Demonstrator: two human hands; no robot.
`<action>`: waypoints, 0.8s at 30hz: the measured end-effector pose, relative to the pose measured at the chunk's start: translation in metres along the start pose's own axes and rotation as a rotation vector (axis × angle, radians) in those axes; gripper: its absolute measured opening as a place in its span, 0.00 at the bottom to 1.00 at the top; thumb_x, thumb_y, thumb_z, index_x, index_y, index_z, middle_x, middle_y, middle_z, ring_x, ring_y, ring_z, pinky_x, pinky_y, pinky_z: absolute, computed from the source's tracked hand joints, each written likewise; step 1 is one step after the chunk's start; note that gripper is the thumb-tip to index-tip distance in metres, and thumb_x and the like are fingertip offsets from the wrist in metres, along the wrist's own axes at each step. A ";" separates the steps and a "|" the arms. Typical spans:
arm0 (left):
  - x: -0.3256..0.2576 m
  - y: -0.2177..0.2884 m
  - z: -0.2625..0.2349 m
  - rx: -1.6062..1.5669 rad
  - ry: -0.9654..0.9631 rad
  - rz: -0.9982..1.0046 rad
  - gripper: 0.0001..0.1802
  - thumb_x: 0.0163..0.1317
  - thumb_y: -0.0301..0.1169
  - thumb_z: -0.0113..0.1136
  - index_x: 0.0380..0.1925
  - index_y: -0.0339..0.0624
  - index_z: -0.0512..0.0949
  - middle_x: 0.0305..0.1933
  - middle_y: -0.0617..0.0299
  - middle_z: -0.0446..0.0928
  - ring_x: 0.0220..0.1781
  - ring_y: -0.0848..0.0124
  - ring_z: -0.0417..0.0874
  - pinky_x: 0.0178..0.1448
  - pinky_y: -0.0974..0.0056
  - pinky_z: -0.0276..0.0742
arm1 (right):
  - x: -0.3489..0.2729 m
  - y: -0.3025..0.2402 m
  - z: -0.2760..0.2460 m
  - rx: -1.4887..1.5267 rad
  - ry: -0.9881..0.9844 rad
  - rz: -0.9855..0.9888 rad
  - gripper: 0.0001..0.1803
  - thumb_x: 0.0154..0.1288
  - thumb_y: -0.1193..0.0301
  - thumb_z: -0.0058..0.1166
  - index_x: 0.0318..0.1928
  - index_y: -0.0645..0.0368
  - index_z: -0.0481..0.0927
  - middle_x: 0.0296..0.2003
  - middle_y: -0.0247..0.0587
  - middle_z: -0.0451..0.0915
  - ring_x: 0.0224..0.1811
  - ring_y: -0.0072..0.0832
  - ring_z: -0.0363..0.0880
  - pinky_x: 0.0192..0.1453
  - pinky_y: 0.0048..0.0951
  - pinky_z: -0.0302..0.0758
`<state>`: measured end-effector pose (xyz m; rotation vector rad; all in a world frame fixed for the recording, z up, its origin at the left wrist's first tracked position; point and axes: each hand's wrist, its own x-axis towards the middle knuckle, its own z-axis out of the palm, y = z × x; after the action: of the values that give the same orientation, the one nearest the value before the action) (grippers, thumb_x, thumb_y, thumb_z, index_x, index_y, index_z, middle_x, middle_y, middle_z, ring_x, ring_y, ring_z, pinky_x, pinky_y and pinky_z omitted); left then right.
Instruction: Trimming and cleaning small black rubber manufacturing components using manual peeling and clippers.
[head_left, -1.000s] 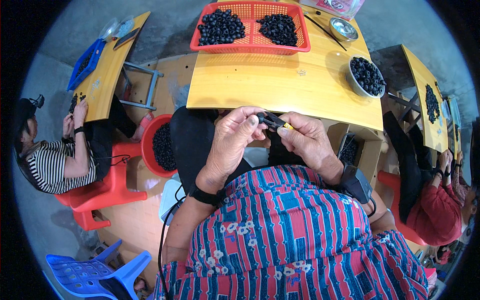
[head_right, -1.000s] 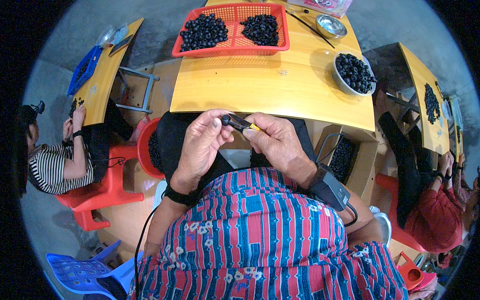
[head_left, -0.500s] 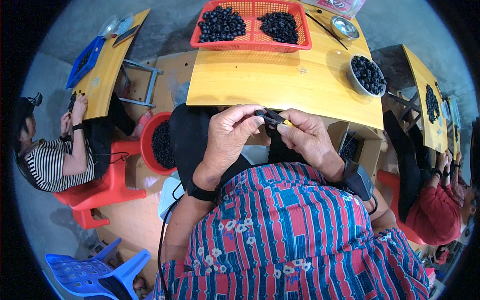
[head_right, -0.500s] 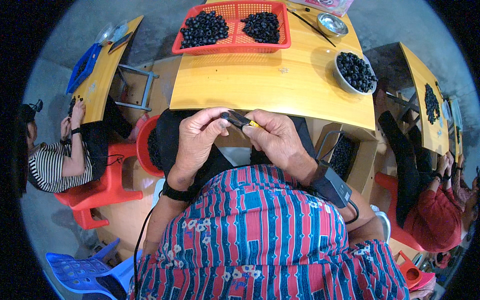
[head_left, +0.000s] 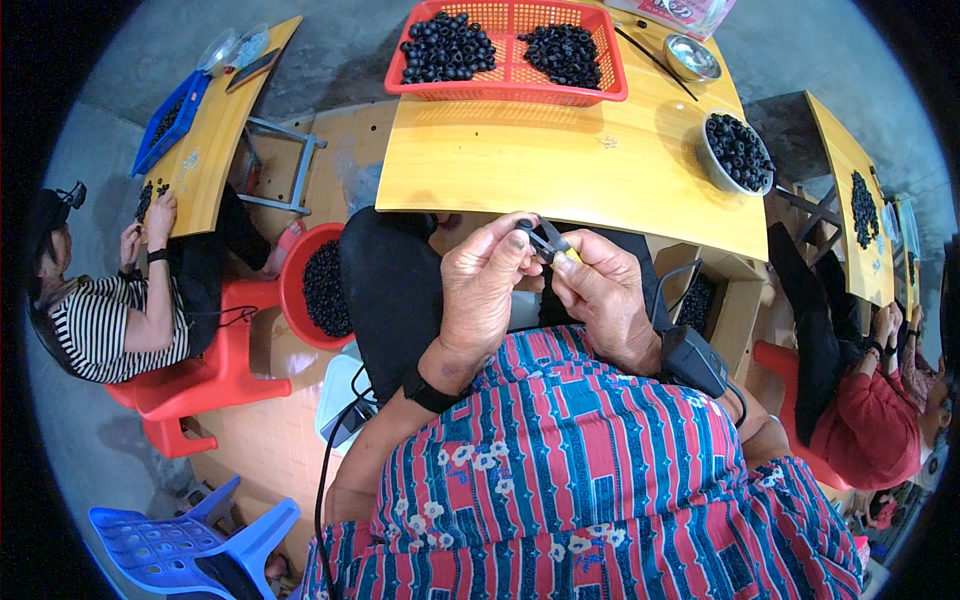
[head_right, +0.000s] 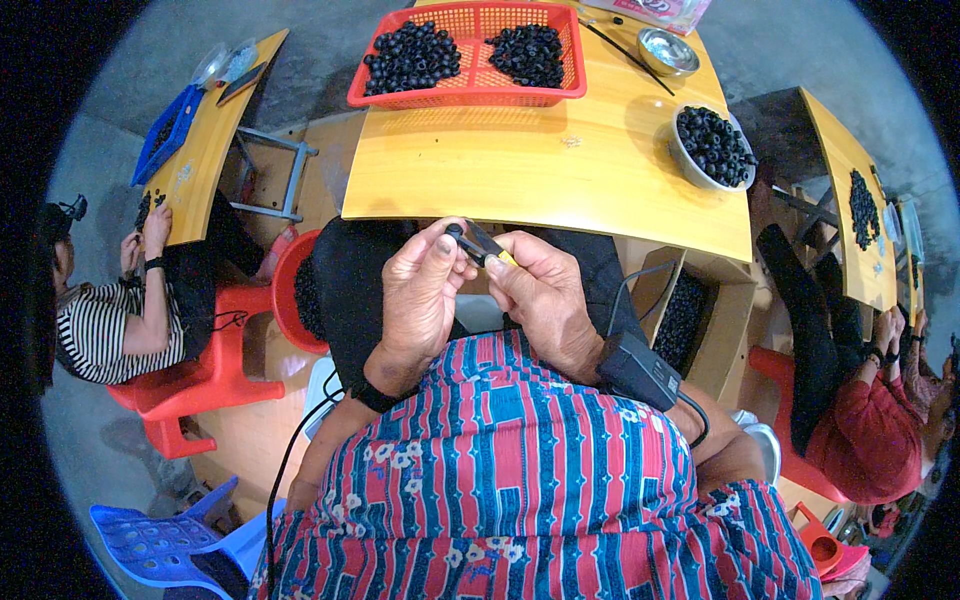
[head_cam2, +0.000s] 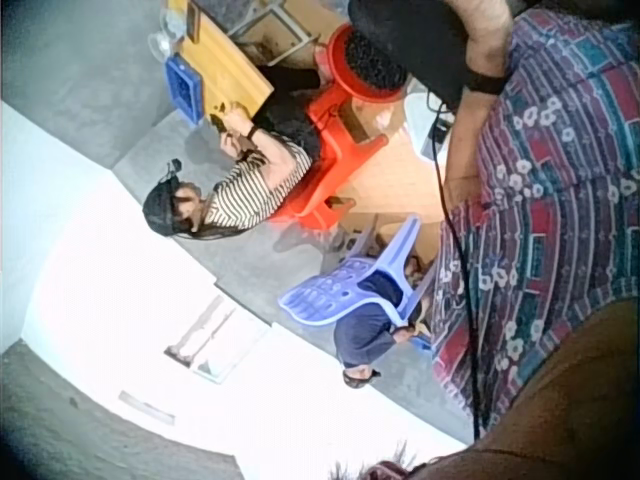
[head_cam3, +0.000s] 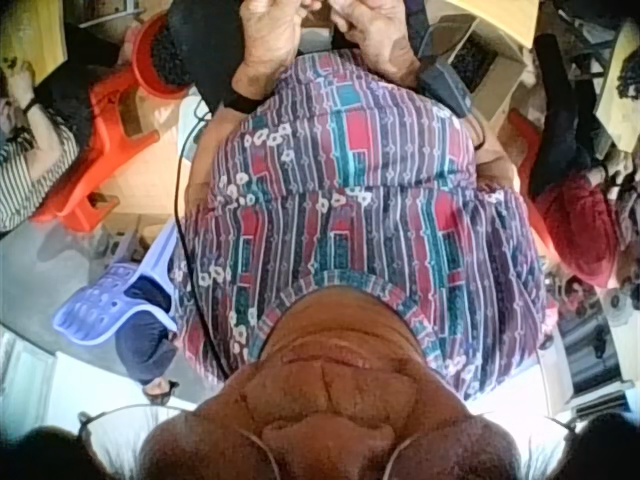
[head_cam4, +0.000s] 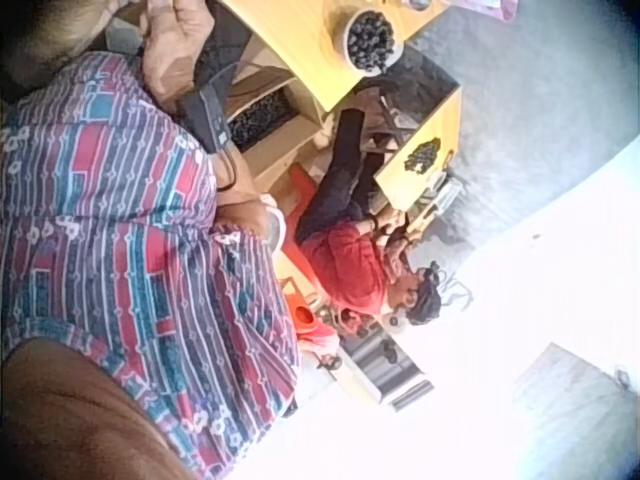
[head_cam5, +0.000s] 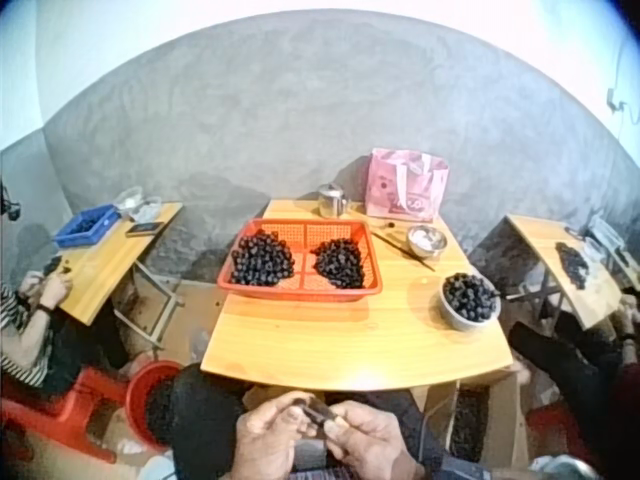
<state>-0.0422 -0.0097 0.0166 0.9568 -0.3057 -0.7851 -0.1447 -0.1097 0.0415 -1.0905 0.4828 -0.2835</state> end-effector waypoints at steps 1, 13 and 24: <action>0.000 -0.001 0.002 -0.002 0.003 0.013 0.17 0.64 0.35 0.56 0.47 0.34 0.76 0.30 0.66 0.76 0.30 0.80 0.76 0.35 0.76 0.76 | 0.000 0.002 0.000 0.001 0.001 0.000 0.08 0.67 0.71 0.46 0.39 0.61 0.76 0.17 0.25 0.66 0.18 0.11 0.57 0.20 0.15 0.53; 0.000 0.005 -0.018 0.317 -0.098 0.051 0.15 0.67 0.32 0.51 0.48 0.33 0.74 0.33 0.62 0.76 0.34 0.78 0.76 0.43 0.71 0.77 | 0.002 -0.005 -0.006 -0.214 -0.042 -0.046 0.07 0.67 0.74 0.46 0.39 0.63 0.76 0.20 0.24 0.65 0.21 0.10 0.59 0.23 0.15 0.57; 0.000 0.012 -0.022 0.486 -0.116 0.130 0.15 0.64 0.34 0.56 0.44 0.32 0.77 0.34 0.61 0.79 0.32 0.78 0.77 0.39 0.73 0.76 | 0.002 -0.008 -0.004 -0.337 -0.080 -0.044 0.05 0.65 0.77 0.47 0.38 0.62 0.76 0.21 0.23 0.65 0.22 0.10 0.60 0.25 0.16 0.60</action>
<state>-0.0246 0.0076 0.0139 1.3322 -0.6739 -0.6583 -0.1447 -0.1174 0.0468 -1.4370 0.4449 -0.1998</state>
